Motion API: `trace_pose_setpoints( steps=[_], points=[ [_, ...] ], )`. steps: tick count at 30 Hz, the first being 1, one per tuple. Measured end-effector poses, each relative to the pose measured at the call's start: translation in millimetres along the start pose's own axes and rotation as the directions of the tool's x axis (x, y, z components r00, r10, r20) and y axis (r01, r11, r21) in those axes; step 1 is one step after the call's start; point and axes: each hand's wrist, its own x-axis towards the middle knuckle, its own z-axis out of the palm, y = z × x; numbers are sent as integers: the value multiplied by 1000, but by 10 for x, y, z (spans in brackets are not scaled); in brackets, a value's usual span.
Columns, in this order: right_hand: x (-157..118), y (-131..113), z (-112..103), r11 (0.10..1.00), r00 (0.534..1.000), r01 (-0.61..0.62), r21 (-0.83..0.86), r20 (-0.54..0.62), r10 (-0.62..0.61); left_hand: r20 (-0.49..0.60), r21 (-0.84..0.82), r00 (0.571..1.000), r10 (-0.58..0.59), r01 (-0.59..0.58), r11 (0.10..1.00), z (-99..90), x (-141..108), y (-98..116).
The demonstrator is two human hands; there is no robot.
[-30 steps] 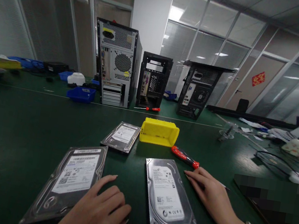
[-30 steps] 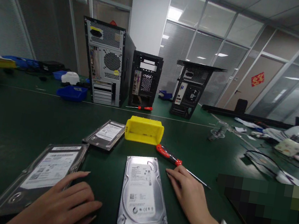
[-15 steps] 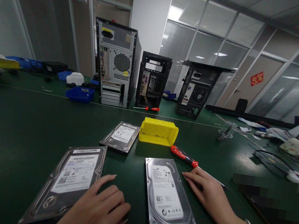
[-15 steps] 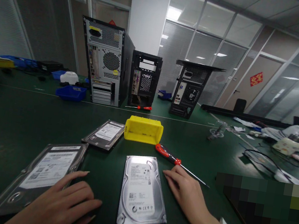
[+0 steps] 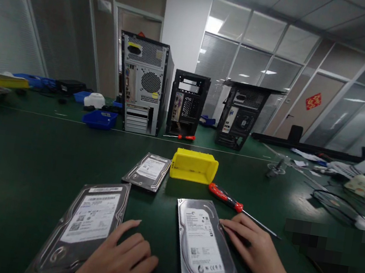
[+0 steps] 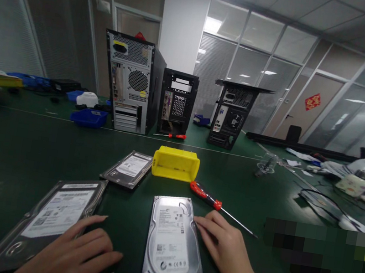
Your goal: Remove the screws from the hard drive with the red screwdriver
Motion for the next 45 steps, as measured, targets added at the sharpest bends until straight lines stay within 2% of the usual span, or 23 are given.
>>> trace_pose_setpoints(
  steps=[6,10,16,25,32,38,45],
  points=[
    [-46,4,-16,982,987,138,-128,-69,-147,-3,1,1000,12,-12,1000,-37,11,8],
    [-64,9,-26,950,972,183,-253,-95,-213,-2,9,1000,3,-3,1000,-40,6,15],
    [-62,-29,-46,892,959,235,-387,-57,-278,-12,6,1000,-8,8,1000,-47,18,42],
    [-97,-59,-97,831,929,319,-457,-23,-369,13,2,1000,-25,25,1000,-55,-7,43],
    [-110,-36,-68,855,948,284,-434,-6,-318,7,-5,1000,-26,26,1000,-42,-19,41],
    [-97,-26,-42,889,960,244,-387,-36,-279,27,-7,999,-33,33,999,-67,-25,55],
    [-95,-20,-49,890,959,244,-385,-38,-280,32,5,999,-29,29,1000,-46,-15,37]
  ],
)
